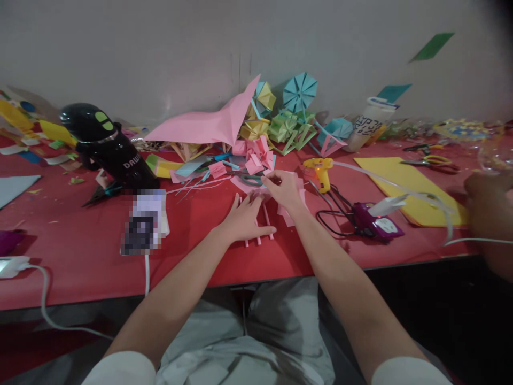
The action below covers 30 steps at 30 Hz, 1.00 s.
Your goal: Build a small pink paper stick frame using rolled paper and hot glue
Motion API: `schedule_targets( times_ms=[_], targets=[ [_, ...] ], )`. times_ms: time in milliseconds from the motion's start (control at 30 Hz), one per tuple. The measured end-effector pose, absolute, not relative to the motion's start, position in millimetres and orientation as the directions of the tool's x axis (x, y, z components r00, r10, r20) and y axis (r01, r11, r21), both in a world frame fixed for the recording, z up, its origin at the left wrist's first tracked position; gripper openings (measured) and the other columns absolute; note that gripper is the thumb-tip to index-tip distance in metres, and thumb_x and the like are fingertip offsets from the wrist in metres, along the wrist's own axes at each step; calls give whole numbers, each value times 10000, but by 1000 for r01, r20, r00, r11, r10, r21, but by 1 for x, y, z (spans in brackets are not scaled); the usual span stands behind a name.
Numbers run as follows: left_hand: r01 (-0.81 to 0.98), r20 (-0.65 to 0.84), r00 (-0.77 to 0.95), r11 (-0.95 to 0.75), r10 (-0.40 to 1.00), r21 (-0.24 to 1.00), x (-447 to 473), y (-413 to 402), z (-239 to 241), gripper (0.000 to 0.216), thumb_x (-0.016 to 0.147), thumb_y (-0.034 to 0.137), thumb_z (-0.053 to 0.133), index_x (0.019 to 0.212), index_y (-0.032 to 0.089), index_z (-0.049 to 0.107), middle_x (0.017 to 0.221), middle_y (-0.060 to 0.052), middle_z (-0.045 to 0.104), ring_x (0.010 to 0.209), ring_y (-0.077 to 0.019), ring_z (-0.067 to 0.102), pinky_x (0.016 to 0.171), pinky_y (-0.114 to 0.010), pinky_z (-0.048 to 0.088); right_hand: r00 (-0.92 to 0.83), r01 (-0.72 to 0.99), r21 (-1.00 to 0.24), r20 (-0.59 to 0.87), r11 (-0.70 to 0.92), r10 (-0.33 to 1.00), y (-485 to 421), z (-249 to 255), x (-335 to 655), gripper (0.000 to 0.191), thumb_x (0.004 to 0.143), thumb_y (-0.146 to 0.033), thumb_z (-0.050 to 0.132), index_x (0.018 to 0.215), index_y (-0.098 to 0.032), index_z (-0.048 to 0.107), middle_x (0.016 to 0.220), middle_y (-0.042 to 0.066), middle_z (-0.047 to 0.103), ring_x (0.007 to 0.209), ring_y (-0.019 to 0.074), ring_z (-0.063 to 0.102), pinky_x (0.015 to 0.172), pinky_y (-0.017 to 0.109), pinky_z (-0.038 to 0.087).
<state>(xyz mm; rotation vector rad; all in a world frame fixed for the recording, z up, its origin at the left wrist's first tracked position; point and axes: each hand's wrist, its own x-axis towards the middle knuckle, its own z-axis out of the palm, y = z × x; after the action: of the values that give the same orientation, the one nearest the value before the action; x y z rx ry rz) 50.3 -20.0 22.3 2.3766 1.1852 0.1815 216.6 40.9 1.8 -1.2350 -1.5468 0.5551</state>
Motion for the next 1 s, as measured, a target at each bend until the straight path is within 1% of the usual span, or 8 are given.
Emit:
schedule_targets(
  times_ms=[300,467,700,867,1000],
  targets=[
    [719,-99,619,-511,779,471,50,-20,23,1059,769,688,575,1559,117,162,1639,-191,171,1534,-340,29,1230,-547,-44,65,411,-838,420,359,905,41,2,216,192,783,-366,615,694,-196,616,708,34,656,663,170,566,657,328,457],
    [710,-81,622,-517,779,479,50,-20,21,1052,767,697,571,1562,146,158,1640,-178,184,1533,-345,33,1228,-559,-43,64,416,-831,432,369,900,40,3,216,177,780,-344,621,685,-195,612,694,30,644,658,173,567,657,333,458],
    [724,-105,615,-506,782,469,51,-20,23,1062,774,666,589,1560,98,156,1640,-190,159,1534,-341,20,1225,-564,-39,58,414,-830,433,374,899,40,2,216,184,783,-346,617,690,-187,617,692,29,645,653,165,564,652,322,453],
    [727,-108,611,-502,784,468,51,-21,25,1055,775,662,596,1556,93,171,1639,-193,161,1534,-340,23,1229,-551,-43,60,431,-827,426,361,903,40,3,216,182,781,-340,620,684,-186,616,682,28,642,642,162,556,641,317,448],
    [721,-98,615,-507,783,472,51,-20,24,1041,777,649,602,1552,96,181,1633,-202,175,1533,-343,31,1226,-566,-34,57,429,-826,428,365,902,39,4,216,177,786,-334,618,689,-187,617,689,29,646,653,165,563,654,320,455]
  ],
)
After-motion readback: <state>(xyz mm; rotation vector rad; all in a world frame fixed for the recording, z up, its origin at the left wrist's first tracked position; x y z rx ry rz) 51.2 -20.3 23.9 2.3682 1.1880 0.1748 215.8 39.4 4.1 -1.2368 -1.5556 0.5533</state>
